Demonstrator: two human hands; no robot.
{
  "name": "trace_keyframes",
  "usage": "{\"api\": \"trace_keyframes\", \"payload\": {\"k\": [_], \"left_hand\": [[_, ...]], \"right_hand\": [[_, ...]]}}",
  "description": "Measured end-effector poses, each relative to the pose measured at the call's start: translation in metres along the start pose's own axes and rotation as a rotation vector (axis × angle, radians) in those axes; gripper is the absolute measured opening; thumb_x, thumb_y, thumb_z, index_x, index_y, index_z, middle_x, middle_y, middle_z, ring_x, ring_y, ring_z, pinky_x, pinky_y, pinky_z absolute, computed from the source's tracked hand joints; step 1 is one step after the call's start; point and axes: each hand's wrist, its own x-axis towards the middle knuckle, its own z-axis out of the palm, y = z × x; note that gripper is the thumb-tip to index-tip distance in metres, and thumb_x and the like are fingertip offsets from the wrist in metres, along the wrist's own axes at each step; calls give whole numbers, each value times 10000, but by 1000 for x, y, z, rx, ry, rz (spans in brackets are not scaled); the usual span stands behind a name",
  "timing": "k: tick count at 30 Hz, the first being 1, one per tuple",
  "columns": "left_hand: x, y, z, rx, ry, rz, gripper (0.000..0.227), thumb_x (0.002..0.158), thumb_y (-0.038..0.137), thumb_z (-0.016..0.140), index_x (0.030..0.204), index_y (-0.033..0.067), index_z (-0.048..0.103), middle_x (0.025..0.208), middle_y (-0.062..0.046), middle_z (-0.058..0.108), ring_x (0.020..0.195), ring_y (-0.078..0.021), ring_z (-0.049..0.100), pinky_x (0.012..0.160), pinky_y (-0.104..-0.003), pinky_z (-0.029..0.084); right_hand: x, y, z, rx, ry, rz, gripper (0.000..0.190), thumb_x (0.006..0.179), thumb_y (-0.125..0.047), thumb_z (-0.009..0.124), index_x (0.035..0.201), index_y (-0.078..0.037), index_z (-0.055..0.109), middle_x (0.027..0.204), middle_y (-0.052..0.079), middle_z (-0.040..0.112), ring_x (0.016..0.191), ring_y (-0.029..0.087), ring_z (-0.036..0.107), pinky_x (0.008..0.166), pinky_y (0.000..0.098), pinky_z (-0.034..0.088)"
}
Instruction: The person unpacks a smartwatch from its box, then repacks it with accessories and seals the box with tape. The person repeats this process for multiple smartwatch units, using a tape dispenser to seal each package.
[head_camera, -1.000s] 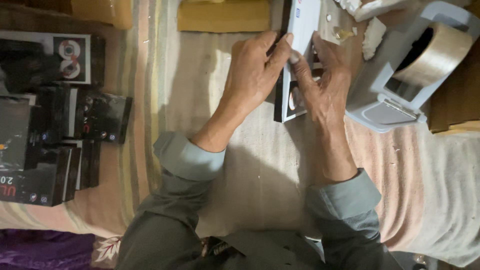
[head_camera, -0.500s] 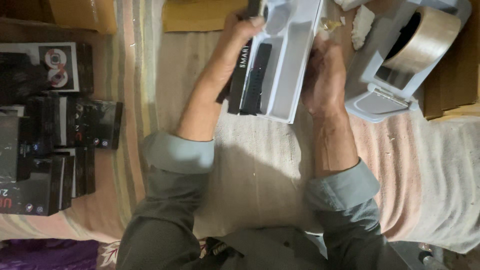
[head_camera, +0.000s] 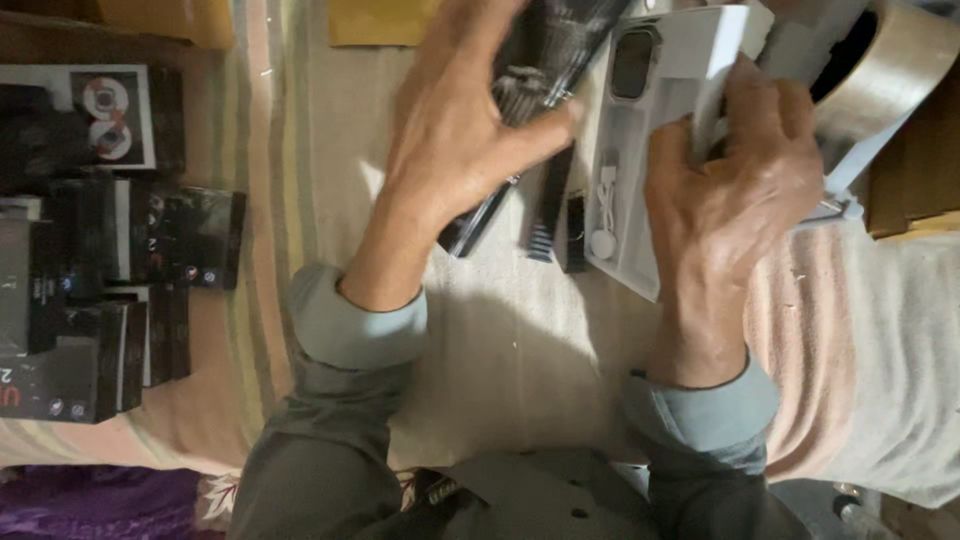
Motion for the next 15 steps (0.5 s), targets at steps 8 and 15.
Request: {"api": "trace_keyframes", "payload": {"k": [8, 15], "left_hand": [[-4, -54, -39, 451, 98, 20, 609, 814, 365, 863, 1260, 16, 640, 1111, -253, 637, 1057, -427, 619, 926, -573, 460], [-4, -76, -53, 553, 119, -95, 474, 760, 312, 867, 1106, 42, 689, 935, -195, 686, 929, -401, 651, 862, -579, 443]], "right_hand": [[12, -1, -2, 153, -41, -4, 115, 1025, -37, 796, 1067, 34, 715, 863, 87, 574, 645, 165, 489, 535, 347, 341], [2, 40, -13, 322, 74, 53, 146, 921, 82, 564, 1036, 81, 652, 821, 80, 536, 578, 144, 360, 548, 304, 291]]}}
